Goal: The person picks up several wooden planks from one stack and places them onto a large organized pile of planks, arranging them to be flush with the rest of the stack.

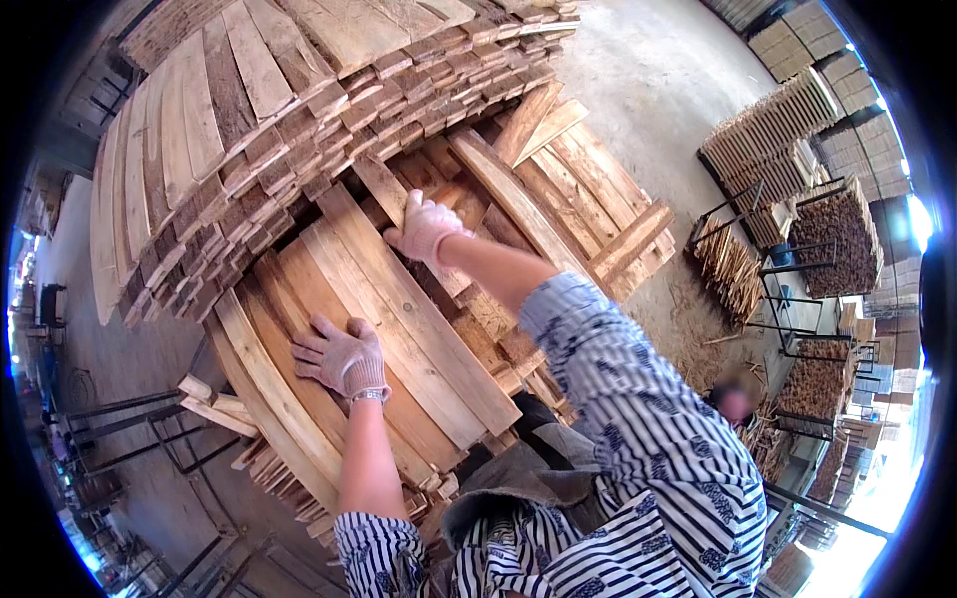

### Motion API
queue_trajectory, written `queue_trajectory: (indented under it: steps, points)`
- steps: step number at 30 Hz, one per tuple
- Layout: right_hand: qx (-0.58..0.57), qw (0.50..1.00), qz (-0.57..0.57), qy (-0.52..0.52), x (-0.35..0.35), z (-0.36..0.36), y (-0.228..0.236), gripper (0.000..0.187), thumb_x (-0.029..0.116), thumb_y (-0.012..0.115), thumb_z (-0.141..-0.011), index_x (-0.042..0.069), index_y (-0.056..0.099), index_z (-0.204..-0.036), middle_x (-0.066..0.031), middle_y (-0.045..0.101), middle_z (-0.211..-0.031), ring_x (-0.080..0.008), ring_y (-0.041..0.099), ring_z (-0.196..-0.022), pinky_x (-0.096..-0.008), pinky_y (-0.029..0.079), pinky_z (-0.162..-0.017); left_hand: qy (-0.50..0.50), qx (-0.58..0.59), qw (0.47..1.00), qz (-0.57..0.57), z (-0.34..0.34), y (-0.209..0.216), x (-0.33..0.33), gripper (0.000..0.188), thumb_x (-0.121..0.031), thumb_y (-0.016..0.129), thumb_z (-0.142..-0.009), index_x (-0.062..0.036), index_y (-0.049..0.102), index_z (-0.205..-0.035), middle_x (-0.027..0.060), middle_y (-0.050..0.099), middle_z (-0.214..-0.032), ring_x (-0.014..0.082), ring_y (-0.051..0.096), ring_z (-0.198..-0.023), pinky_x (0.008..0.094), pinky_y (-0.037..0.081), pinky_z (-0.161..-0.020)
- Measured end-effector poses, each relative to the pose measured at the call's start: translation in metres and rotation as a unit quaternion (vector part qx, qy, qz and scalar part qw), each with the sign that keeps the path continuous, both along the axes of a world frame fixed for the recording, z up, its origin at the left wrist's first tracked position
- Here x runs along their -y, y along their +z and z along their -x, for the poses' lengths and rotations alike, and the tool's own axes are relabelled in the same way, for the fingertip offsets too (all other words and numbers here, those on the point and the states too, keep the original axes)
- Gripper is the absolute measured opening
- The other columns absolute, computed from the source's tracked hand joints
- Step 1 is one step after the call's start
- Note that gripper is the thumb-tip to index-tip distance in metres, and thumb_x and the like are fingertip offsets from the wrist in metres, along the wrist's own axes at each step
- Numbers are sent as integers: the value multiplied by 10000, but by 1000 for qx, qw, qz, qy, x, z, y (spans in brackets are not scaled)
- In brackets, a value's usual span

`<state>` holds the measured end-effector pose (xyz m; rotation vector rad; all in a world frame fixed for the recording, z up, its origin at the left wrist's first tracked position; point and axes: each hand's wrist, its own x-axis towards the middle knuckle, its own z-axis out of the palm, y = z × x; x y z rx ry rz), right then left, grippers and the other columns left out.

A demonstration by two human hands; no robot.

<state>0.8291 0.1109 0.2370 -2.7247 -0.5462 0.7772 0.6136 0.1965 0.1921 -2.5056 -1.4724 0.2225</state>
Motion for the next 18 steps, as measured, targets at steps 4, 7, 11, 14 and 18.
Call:
queue_trajectory:
  steps: [4, 7, 11, 14, 18]
  points:
    - [103, 961, 78, 243, 41, -41, 58, 560, 516, 567, -998, 70, 573, -1337, -167, 606, -1260, -291, 618, -1129, -445, 530, -922, 26, -30, 999, 2, 8, -3, -7, 707, -538, 409, -981, -108, 368, -1541, 322, 333, -1577, 500, 350, -1438, 659, 268, -1134]
    - [234, 824, 202, 475, 81, -72, 41, 852, 596, 682, -908, 81, 383, -1518, -135, 524, -1446, -310, 523, -1323, -472, 441, -1117, 13, -24, 1000, -13, 7, -10, -7, 697, -524, 420, -979, -106, 378, -1535, 311, 343, -1573, 495, 350, -1438, 657, 273, -1132]
    - [312, 764, 147, 545, 94, -95, -29, 990, 562, 779, -825, 79, 327, -1562, -156, 450, -1556, -346, 417, -1460, -487, 311, -1223, 8, -24, 999, -20, 2, -1, -3, 682, -504, 440, -973, -108, 396, -1526, 299, 353, -1566, 477, 367, -1429, 638, 283, -1136]
    - [257, 803, 95, 530, 59, -112, -59, 913, 491, 847, -788, 63, 445, -1486, -156, 585, -1443, -352, 551, -1352, -474, 384, -1163, -2, -18, 999, -41, 1, -7, -7, 673, -493, 449, -970, -108, 405, -1521, 293, 361, -1558, 468, 381, -1419, 617, 296, -1138]
    - [158, 854, 152, 472, 17, -119, -45, 753, 490, 841, -800, 87, 582, -1381, -98, 740, -1195, -311, 681, -1185, -447, 491, -1041, -21, 0, 998, -65, 14, -24, -8, 663, -483, 456, -969, -103, 412, -1511, 285, 374, -1547, 472, 389, -1407, 601, 309, -1134]
